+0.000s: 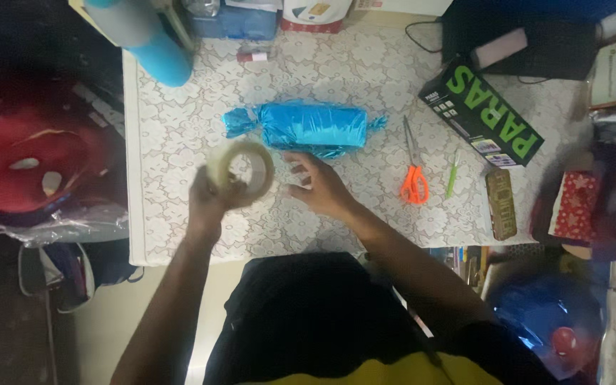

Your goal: The person wraps a rectangular item in blue foil, secures it with clear tape, trims excess foil with scissors, and writes on the package with a green marker. They briefly handle a book and a pen before returning to the wrapped item.

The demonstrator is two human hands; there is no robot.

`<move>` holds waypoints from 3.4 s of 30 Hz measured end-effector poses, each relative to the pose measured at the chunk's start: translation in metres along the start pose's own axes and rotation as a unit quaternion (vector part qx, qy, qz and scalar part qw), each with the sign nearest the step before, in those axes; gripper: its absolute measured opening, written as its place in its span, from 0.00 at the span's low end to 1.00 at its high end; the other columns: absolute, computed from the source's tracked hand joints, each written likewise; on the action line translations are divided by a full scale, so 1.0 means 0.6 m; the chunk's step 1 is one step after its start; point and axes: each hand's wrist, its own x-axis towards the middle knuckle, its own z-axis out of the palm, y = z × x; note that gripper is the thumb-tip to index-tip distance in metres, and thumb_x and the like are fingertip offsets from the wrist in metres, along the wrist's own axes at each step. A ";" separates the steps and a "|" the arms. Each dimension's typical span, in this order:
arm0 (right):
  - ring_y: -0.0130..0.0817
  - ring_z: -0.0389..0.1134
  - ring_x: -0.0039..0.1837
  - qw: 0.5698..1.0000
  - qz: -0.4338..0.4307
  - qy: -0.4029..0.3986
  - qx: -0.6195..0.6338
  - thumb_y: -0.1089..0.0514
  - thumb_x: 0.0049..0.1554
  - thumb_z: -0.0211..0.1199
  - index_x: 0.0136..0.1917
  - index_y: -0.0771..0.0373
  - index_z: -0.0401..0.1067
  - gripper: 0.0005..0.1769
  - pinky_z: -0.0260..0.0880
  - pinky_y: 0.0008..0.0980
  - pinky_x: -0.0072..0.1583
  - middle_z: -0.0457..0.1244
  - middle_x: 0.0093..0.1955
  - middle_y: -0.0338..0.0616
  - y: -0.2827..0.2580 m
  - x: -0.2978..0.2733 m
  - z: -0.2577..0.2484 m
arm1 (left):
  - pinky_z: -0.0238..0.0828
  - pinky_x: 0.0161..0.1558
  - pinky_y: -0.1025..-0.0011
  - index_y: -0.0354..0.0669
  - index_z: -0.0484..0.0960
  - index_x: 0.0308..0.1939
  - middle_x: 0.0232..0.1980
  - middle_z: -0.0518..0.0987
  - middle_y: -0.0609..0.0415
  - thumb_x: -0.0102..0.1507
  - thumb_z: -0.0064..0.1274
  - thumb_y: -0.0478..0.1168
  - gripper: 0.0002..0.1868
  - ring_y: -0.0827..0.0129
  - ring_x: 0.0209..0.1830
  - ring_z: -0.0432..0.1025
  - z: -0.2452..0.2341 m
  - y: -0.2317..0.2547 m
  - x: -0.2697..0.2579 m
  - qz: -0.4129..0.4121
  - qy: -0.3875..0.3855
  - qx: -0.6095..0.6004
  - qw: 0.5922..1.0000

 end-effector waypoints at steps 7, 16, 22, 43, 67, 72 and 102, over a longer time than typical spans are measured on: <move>0.38 0.71 0.64 0.998 0.031 0.059 -0.006 0.55 0.58 0.69 0.70 0.58 0.65 0.29 0.77 0.36 0.56 0.63 0.70 0.46 0.034 -0.059 -0.024 | 0.83 0.42 0.59 0.40 0.55 0.71 0.59 0.71 0.45 0.65 0.57 0.45 0.36 0.56 0.57 0.76 -0.012 0.084 0.226 0.005 0.034 -0.086 0.996; 0.41 0.73 0.59 0.986 0.149 0.076 -0.015 0.48 0.58 0.67 0.64 0.60 0.71 0.25 0.75 0.39 0.58 0.67 0.62 0.49 0.085 -0.187 -0.002 | 0.83 0.48 0.63 0.30 0.74 0.57 0.57 0.72 0.41 0.65 0.58 0.42 0.22 0.55 0.52 0.77 -0.018 -0.025 0.390 -0.129 0.051 -0.179 0.974; 0.41 0.71 0.57 0.960 0.219 0.162 -0.061 0.51 0.54 0.69 0.63 0.57 0.72 0.24 0.73 0.38 0.56 0.68 0.60 0.44 0.127 -0.213 0.002 | 0.75 0.60 0.61 0.40 0.50 0.73 0.57 0.71 0.44 0.66 0.60 0.39 0.40 0.60 0.58 0.70 -0.030 -0.064 0.317 -0.156 0.147 -0.096 0.972; 0.56 0.64 0.61 0.823 0.170 0.356 -0.409 0.58 0.58 0.63 0.66 0.56 0.70 0.23 0.67 0.51 0.60 0.63 0.57 0.52 0.364 -0.245 -0.200 | 0.21 0.78 0.41 0.52 0.43 0.82 0.86 0.36 0.49 0.63 0.41 0.58 0.46 0.53 0.85 0.30 -0.034 -0.143 -0.060 0.175 -0.109 0.677 0.706; 0.45 0.54 0.82 0.931 -0.336 -0.036 -0.138 0.51 0.68 0.60 0.79 0.55 0.63 0.28 0.49 0.45 0.81 0.55 0.80 0.49 0.183 -0.167 0.107 | 0.54 0.74 0.55 0.44 0.77 0.63 0.66 0.74 0.51 0.70 0.42 0.51 0.23 0.56 0.71 0.64 0.021 -0.148 -0.188 0.252 -0.194 0.627 0.711; 0.57 0.56 0.77 0.933 -0.220 0.073 -0.275 0.55 0.59 0.62 0.78 0.70 0.56 0.38 0.51 0.55 0.77 0.55 0.77 0.64 0.187 -0.147 0.038 | 0.33 0.78 0.48 0.41 0.49 0.81 0.85 0.45 0.46 0.70 0.39 0.55 0.39 0.53 0.84 0.38 0.122 -0.165 -0.091 0.246 -0.128 0.688 0.670; 0.50 0.36 0.88 0.911 -0.059 0.260 -0.313 0.50 0.67 0.51 0.84 0.70 0.39 0.41 0.28 0.55 0.84 0.37 0.87 0.58 0.332 -0.142 0.007 | 0.42 0.75 0.42 0.39 0.48 0.83 0.85 0.47 0.40 0.69 0.46 0.40 0.40 0.51 0.85 0.43 0.094 -0.125 -0.045 0.152 0.002 0.585 0.796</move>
